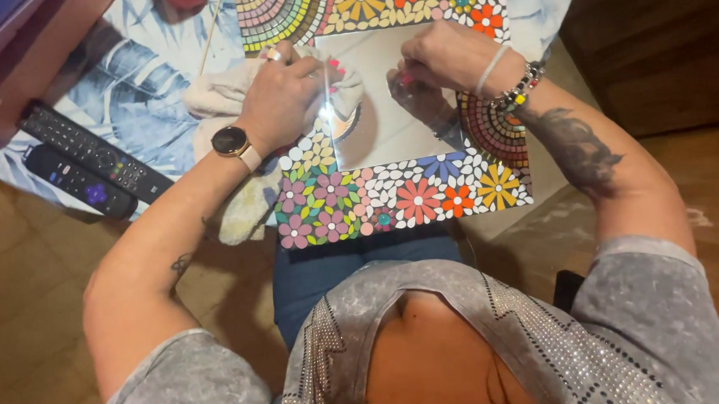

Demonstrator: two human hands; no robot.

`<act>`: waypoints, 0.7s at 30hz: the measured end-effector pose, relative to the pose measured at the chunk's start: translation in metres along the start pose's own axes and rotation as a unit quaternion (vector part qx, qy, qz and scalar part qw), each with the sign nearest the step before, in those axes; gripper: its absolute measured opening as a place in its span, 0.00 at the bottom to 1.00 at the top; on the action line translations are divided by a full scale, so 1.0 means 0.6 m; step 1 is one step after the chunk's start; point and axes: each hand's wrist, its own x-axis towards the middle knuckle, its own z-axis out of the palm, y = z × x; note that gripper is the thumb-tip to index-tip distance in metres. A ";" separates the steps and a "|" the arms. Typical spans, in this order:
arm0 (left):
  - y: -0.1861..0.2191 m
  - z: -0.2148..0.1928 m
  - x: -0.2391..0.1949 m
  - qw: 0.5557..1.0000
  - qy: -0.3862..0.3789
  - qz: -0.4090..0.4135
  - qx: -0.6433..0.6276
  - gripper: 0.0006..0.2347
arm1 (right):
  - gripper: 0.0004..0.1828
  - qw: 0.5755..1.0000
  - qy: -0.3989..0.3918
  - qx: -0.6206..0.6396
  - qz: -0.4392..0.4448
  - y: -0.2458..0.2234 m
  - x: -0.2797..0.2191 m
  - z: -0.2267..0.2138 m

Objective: Cleaning and polishing a decorated mosaic mirror frame using a cloth and a wooden stick

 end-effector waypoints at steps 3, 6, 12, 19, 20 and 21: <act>-0.002 0.012 -0.003 0.996 0.075 0.033 -0.028 0.04 | 0.13 0.999 -0.019 -0.034 0.021 -0.007 0.006 -0.005; -0.007 0.015 -0.003 0.995 0.092 0.047 -0.015 0.02 | 0.11 0.998 0.036 -0.054 -0.018 0.014 0.015 0.015; 0.002 0.000 0.000 0.993 0.105 0.045 -0.001 0.06 | 0.09 0.997 -0.037 -0.058 0.037 -0.016 0.015 -0.007; 0.000 0.006 -0.002 0.992 0.110 0.051 -0.023 0.05 | 0.08 0.995 0.031 -0.089 0.012 -0.013 0.017 0.003; 0.000 0.007 -0.002 0.994 0.099 0.046 -0.025 0.04 | 0.05 0.995 -0.040 -0.082 0.051 -0.027 0.015 -0.011; 0.000 0.009 -0.004 0.995 0.087 0.037 -0.026 0.05 | 0.07 0.987 -0.112 -0.075 0.088 -0.042 0.014 -0.026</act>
